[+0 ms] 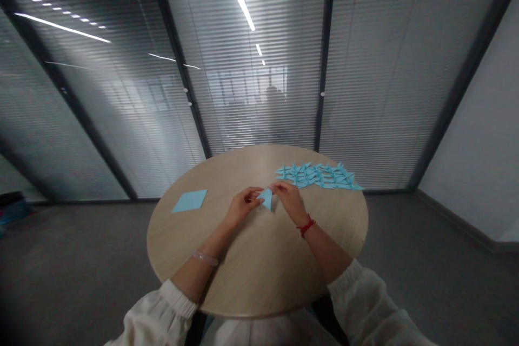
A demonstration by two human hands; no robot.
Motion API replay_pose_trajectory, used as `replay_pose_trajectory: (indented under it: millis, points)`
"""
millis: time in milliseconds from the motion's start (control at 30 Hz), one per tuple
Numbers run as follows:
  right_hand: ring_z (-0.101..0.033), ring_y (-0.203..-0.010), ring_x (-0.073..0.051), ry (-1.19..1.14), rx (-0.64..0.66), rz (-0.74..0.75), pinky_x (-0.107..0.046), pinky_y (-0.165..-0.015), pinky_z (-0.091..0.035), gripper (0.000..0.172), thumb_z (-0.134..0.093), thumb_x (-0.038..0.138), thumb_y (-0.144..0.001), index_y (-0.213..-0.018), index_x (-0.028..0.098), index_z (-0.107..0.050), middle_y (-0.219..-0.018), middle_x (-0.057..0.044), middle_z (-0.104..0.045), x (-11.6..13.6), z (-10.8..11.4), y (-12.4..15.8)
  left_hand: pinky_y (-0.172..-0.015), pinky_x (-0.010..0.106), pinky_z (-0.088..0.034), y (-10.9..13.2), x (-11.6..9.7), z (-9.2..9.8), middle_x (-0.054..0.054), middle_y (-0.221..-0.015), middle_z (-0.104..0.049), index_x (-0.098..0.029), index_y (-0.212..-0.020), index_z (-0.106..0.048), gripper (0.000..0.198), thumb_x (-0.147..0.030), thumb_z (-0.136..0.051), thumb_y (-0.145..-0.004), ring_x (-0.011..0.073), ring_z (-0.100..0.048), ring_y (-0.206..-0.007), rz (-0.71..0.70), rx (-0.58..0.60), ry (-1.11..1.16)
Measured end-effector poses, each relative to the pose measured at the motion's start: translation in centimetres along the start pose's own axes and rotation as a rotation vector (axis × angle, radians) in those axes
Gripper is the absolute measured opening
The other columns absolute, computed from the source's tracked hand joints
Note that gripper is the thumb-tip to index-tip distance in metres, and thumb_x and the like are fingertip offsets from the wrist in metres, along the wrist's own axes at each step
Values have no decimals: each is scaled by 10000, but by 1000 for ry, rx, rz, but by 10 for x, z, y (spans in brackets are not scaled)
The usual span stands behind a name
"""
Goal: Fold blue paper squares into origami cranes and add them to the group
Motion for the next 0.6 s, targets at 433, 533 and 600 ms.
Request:
replay_pose_trajectory:
  millis: [433, 533, 600]
  points:
    - [-624, -765, -187, -12, -58, 26, -311, -754, -463, 252, -644, 436, -765, -794, 198, -722, -803, -35, -709, -6, 0, -1, -567, 214, -396, -3, 0, 4, -4, -612, -634, -146, -791, -640, 270, -301, -762, -607, 103, -552, -557, 79, -100, 72]
    - [-622, -764, -186, 11, -54, 31, -310, -753, -460, 258, -643, 443, -764, -788, 199, -722, -800, -34, -708, -5, 1, -1, -577, 217, -413, -3, 0, 4, -2, -626, -630, -144, -864, -675, 314, -327, -752, -621, 107, -553, -573, 65, -89, 44]
    - [-623, -763, -186, 21, -43, 29, -310, -748, -461, 266, -637, 450, -764, -783, 199, -720, -796, -33, -709, -4, 1, 0, -599, 229, -442, -2, 0, 3, 21, -694, -656, -145, -950, -688, 377, -369, -729, -650, 125, -577, -626, 65, -54, 52]
Point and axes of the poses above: each hand's wrist, its own y-axis away from the middle knuckle, its own z-axis out of the back of the hand, x = y × z, the point moved 2 cm from there along -y, towards the middle knuckle
